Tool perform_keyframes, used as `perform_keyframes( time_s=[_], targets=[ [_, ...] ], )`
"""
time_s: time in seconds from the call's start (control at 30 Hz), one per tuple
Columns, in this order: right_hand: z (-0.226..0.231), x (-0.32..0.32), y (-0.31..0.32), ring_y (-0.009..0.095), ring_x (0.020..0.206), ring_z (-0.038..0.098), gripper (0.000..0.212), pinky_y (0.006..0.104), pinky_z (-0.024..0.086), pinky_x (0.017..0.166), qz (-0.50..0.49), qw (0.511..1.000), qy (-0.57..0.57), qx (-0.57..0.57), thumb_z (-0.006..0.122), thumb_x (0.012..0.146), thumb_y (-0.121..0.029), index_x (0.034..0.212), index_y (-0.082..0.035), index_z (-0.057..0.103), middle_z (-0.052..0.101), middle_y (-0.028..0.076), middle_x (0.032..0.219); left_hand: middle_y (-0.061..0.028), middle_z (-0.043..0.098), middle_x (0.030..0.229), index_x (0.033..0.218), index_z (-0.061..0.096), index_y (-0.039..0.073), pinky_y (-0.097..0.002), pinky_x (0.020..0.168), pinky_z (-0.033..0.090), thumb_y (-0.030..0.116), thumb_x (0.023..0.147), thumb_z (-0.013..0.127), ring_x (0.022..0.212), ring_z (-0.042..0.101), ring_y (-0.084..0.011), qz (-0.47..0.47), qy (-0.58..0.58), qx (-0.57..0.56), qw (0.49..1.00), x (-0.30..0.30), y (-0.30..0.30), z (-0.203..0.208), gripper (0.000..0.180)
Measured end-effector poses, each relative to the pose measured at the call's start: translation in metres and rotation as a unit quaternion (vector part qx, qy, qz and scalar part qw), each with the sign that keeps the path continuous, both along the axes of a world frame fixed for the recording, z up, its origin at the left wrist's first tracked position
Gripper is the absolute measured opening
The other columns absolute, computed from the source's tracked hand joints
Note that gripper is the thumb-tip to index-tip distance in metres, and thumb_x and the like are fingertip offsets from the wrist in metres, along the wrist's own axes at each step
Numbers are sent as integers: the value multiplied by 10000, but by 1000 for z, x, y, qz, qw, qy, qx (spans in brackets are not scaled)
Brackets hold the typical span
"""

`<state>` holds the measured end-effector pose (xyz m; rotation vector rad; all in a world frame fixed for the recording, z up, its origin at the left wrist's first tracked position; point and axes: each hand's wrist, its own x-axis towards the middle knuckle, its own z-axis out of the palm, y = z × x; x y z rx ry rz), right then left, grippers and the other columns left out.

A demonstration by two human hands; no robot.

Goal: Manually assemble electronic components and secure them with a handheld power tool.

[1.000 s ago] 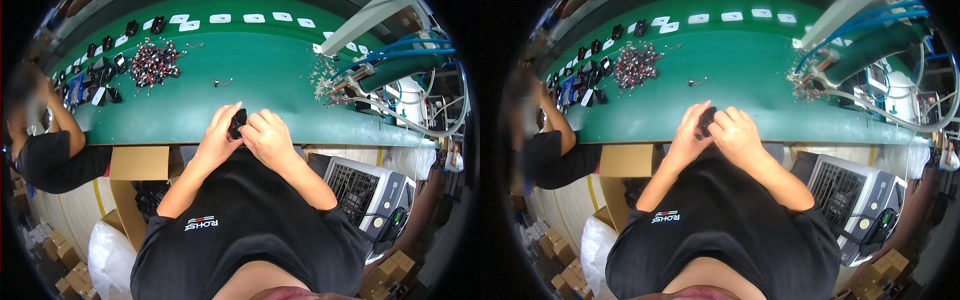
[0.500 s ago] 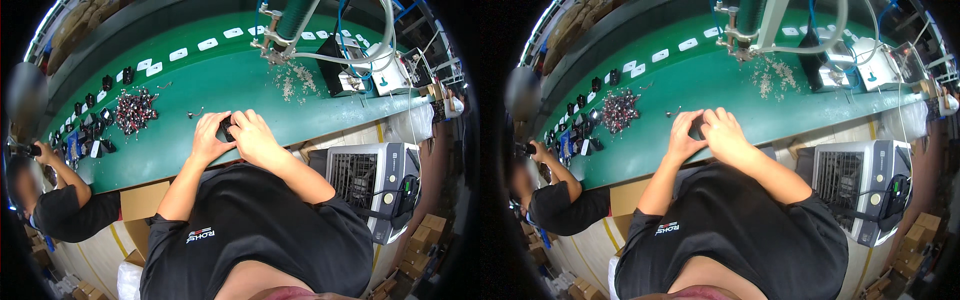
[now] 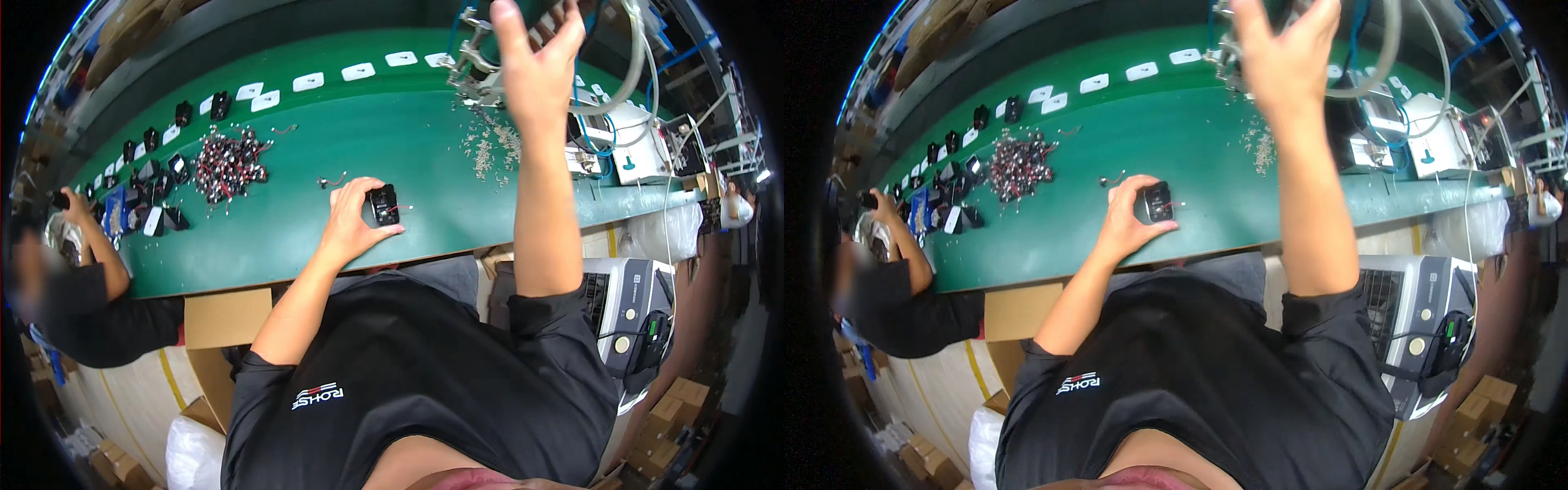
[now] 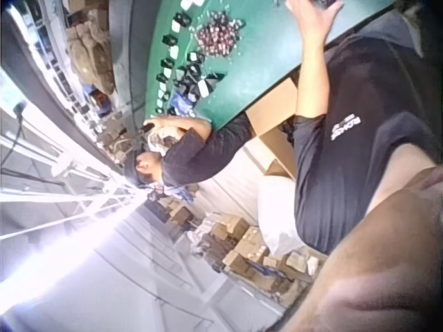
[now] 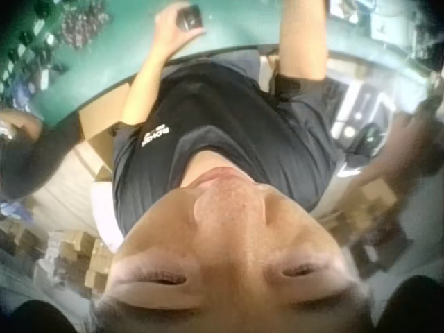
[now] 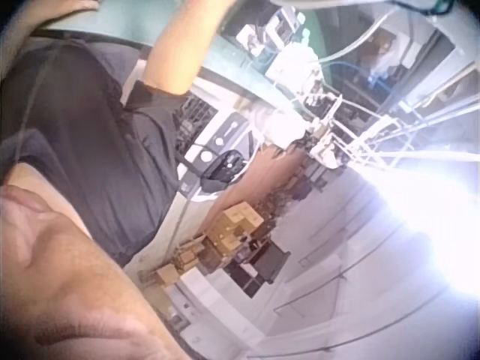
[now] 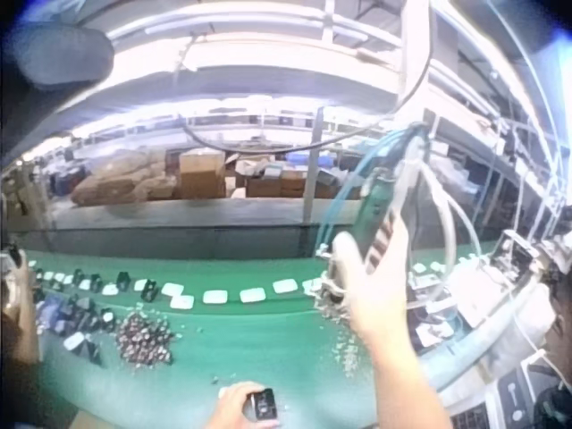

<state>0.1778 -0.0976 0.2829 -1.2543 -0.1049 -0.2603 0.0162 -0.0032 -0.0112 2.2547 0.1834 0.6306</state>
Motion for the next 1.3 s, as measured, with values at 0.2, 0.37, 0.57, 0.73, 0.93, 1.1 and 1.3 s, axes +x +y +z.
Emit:
perform_keyframes(
  time_s=[0.2,0.37,0.57,0.73,0.93,1.1,1.3],
  targets=[
    [-86,73,-26,262,930,639,755,403,524,869,211,959,-186,-25,599,1000,-610,1346,55,508,656,158,986,-83,649,1270,1068,583,119,-444,1021,370,301,614,988,1198,600,-289,-8,-12,3,1000,3,2,1,635],
    [-92,23,-46,223,658,561,1143,352,498,627,323,934,-144,46,260,852,-956,1314,57,516,586,98,761,-61,626,1284,976,620,134,-426,1015,364,333,629,968,1177,586,-271,-27,-13,17,999,4,2,0,530],
    [-135,-28,-38,229,644,603,1120,339,536,610,433,885,-104,135,263,874,-935,1346,51,504,588,117,758,-34,611,1253,905,636,144,-416,977,366,356,627,959,1117,585,-253,-23,-30,26,999,4,-1,1,476],
    [-153,-43,-29,229,625,611,1099,329,540,593,359,924,-67,110,264,887,-922,1335,51,509,593,121,753,-52,618,1263,972,685,110,-424,985,372,347,630,957,1170,579,-263,-31,-1,42,999,3,1,2,498],
    [-164,-41,-31,227,618,613,1076,328,541,593,391,911,-91,91,267,894,-916,1307,46,516,593,119,743,-42,631,1247,954,706,104,-420,974,377,355,627,957,1162,583,-253,-28,3,35,999,2,1,2,483],
    [-167,-43,-30,228,621,618,1070,327,541,589,374,920,-90,70,264,894,-916,1297,43,515,594,119,745,-17,626,1191,853,666,144,-396,940,378,358,607,965,1065,597,-234,-17,-22,29,999,3,-1,3,442],
    [-163,-42,-29,230,618,615,1057,328,540,588,366,921,-81,108,262,900,-910,1293,37,518,594,121,754,-18,628,1197,860,667,144,-397,930,383,357,608,964,1067,603,-233,-19,-29,26,999,4,0,3,444]
  ],
)
